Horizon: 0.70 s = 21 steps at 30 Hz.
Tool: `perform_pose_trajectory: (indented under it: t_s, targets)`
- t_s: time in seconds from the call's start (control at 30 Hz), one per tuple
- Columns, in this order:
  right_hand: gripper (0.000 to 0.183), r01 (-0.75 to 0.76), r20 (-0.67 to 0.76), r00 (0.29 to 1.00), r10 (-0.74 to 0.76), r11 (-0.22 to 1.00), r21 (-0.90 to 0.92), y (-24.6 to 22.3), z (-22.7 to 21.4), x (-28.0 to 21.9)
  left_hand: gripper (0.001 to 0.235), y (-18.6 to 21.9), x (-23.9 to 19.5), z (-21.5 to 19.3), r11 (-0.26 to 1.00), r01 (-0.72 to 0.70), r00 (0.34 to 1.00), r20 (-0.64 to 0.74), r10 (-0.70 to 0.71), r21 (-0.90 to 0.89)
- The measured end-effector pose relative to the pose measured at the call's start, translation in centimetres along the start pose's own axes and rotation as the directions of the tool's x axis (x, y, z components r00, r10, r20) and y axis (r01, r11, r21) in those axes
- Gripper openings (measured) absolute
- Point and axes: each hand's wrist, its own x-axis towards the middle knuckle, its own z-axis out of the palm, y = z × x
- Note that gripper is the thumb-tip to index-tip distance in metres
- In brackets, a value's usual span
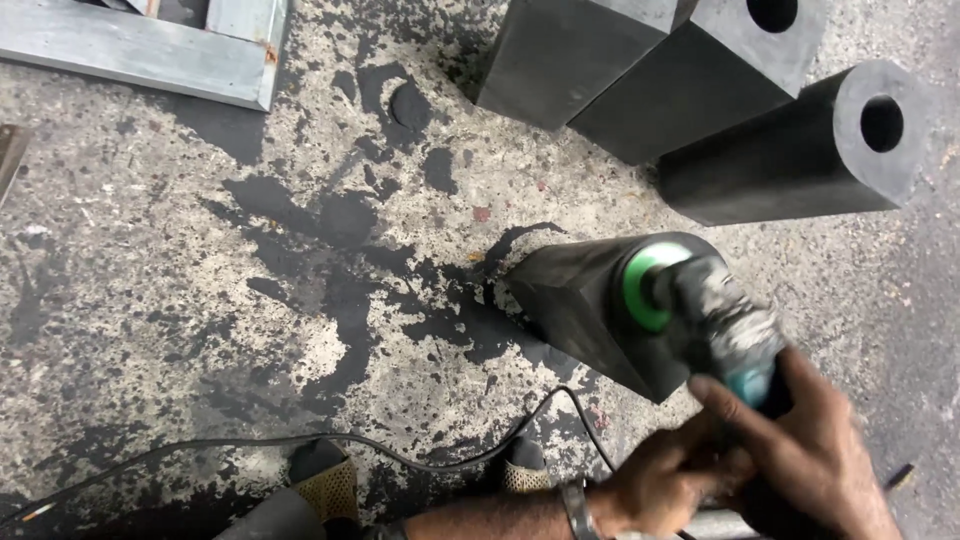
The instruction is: The recorder uses an angle grinder to sand and smooth the edges and surfaces of large black rubber industrial blocks.
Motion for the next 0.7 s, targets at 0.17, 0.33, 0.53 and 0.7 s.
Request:
perform_pose_trajectory:
  t_s: [0.17,0.33,0.53,0.7]
  targets:
    - [0.061,-0.004,-0.046,0.999,0.005,1.000,0.011,2.3,0.4,1.0,0.069,0.1,-0.1,0.0,0.998,-0.012,1.000,0.007,0.012,0.067]
    - [0.063,0.082,-0.024,0.997,-0.080,0.986,0.144,0.4,-0.5,0.2,0.074,-1.5,0.9,0.0,1.000,-0.016,1.000,0.007,0.016,0.005]
    - [0.051,0.189,-0.280,0.957,-0.074,0.891,0.412,7.3,1.1,2.6,0.080,1.1,1.2,-0.4,0.973,-0.022,0.997,0.081,0.003,0.228]
    - [0.057,0.326,-0.343,0.923,-0.173,0.827,0.458,10.2,2.6,0.6,0.068,-8.3,0.4,1.0,0.882,-0.058,0.997,0.067,0.030,0.467]
